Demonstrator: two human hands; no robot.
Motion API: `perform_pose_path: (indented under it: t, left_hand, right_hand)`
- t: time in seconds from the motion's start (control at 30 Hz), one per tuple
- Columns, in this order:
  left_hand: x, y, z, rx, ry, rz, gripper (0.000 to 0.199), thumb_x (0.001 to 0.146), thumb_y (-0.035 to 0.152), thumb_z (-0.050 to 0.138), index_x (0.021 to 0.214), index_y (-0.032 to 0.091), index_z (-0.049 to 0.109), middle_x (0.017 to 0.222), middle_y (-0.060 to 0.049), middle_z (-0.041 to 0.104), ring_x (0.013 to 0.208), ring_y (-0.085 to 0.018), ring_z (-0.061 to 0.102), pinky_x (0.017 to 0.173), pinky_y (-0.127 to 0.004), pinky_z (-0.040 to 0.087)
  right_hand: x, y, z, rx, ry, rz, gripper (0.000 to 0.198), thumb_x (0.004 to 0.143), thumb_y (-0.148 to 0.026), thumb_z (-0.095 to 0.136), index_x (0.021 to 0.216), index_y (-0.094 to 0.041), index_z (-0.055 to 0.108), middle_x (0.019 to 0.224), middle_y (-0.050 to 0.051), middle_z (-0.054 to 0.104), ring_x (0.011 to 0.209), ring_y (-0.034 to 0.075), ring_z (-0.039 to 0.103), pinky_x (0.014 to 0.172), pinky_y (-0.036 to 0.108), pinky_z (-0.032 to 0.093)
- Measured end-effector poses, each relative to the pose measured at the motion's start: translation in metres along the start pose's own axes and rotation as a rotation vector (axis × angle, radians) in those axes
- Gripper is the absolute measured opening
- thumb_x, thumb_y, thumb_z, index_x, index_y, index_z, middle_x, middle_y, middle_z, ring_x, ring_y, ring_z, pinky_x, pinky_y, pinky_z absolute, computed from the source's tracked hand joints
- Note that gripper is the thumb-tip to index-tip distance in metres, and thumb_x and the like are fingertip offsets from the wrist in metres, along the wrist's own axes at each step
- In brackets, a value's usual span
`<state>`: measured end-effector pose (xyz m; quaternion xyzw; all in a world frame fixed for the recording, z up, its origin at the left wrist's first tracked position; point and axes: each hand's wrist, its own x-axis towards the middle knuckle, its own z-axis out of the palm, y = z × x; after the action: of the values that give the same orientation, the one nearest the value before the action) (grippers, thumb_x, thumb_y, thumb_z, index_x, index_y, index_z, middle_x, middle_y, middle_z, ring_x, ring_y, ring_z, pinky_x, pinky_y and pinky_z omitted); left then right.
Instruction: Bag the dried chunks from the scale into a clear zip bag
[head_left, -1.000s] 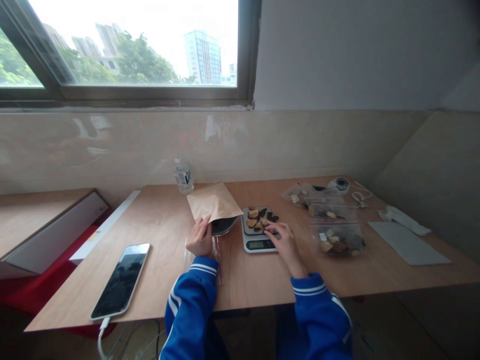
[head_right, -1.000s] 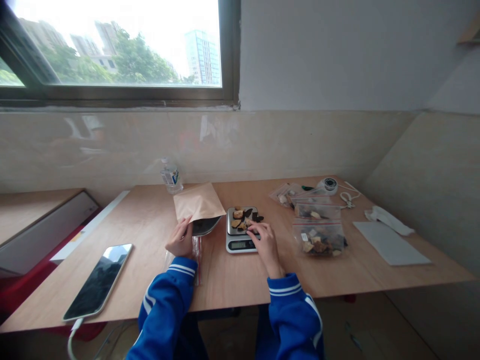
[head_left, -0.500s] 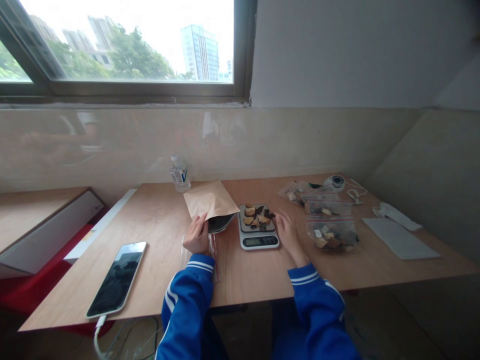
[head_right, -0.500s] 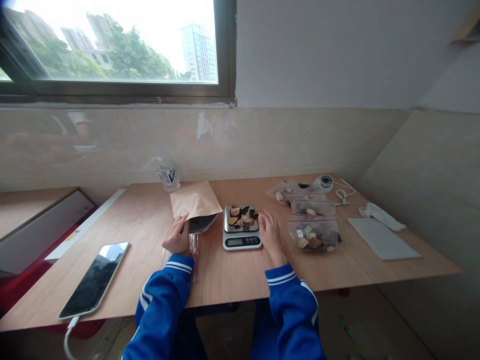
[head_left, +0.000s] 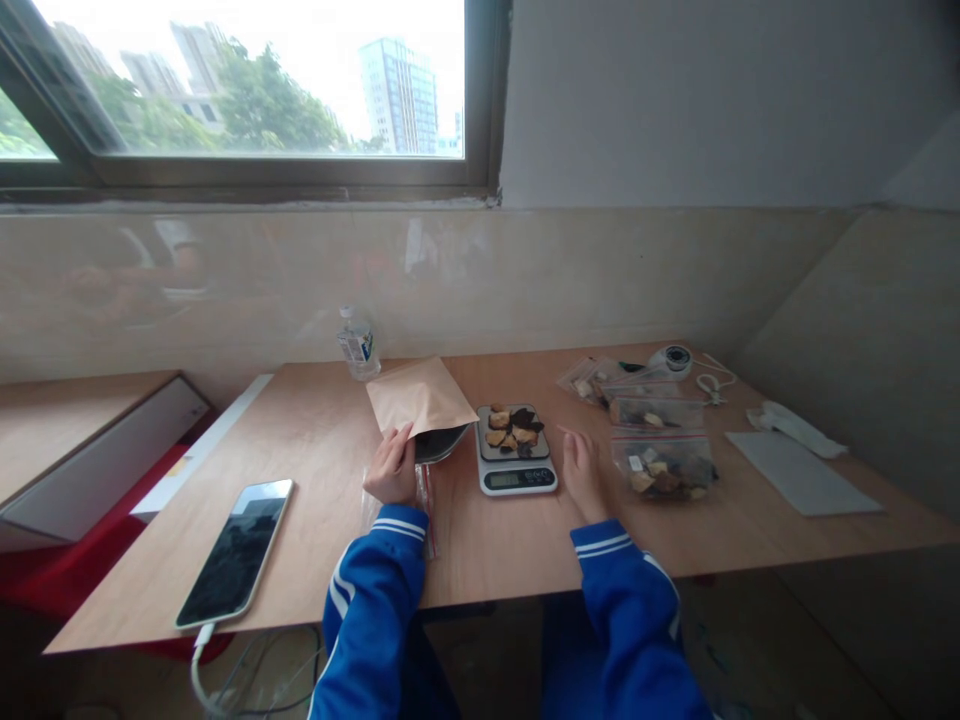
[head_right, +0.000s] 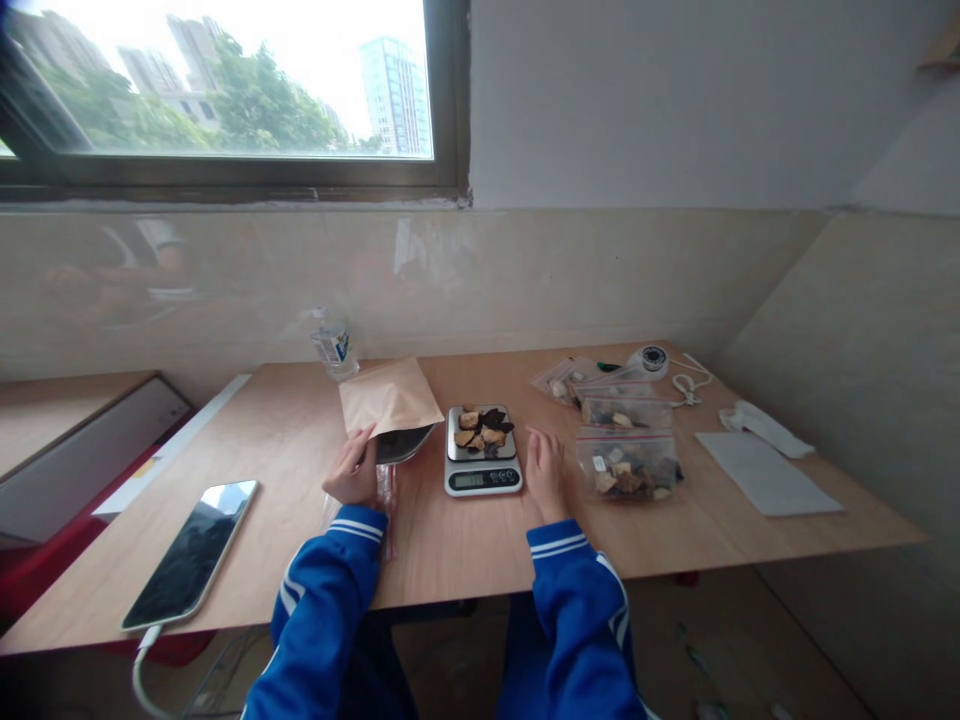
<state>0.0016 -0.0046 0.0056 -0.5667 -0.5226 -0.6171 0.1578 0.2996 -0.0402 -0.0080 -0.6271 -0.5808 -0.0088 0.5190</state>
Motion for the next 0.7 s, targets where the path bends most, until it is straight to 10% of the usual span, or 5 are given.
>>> perform_pose_path:
  t: [0.23,0.33,0.47,0.7]
  left_hand:
    - [-0.001,0.0,0.0,0.011,-0.015,-0.021,0.02,0.085,0.023,0.057,0.098,0.026,0.071,0.094,-0.001,0.073,0.096,-0.018,0.067,0.084,-0.026,0.052]
    - [-0.001,0.0,0.001,0.005,-0.016,-0.029,0.019,0.084,0.025,0.058,0.097,0.025,0.072,0.094,-0.002,0.073,0.096,-0.018,0.067,0.084,-0.026,0.051]
    - [-0.001,-0.001,0.0,0.006,-0.025,-0.038,0.019,0.084,0.026,0.058,0.098,0.025,0.072,0.095,-0.003,0.073,0.095,-0.017,0.067,0.082,-0.024,0.051]
    - [-0.001,-0.001,-0.002,-0.017,-0.041,-0.02,0.02,0.085,0.024,0.058,0.1,0.025,0.071,0.094,-0.003,0.073,0.096,-0.017,0.067,0.085,-0.024,0.051]
  right_hand:
    - [0.0,-0.045,-0.022,0.086,0.072,-0.064,0.03,0.093,-0.029,0.037,0.093,-0.018,0.064,0.092,0.01,0.062,0.092,0.022,0.056,0.085,0.041,0.046]
    - [-0.008,-0.095,-0.015,0.255,-0.146,-0.181,0.027,0.092,-0.024,0.038,0.095,-0.02,0.064,0.092,0.008,0.065,0.091,0.02,0.059,0.084,0.036,0.049]
    - [-0.026,-0.157,0.031,0.36,-0.489,-0.293,0.032,0.091,-0.018,0.036,0.11,-0.019,0.063,0.112,0.009,0.064,0.108,0.02,0.057,0.094,0.037,0.047]
    - [-0.019,-0.183,0.125,0.181,-0.594,-0.291,0.028,0.088,-0.008,0.045,0.111,-0.013,0.06,0.105,0.014,0.064,0.094,0.022,0.061,0.082,0.034,0.052]
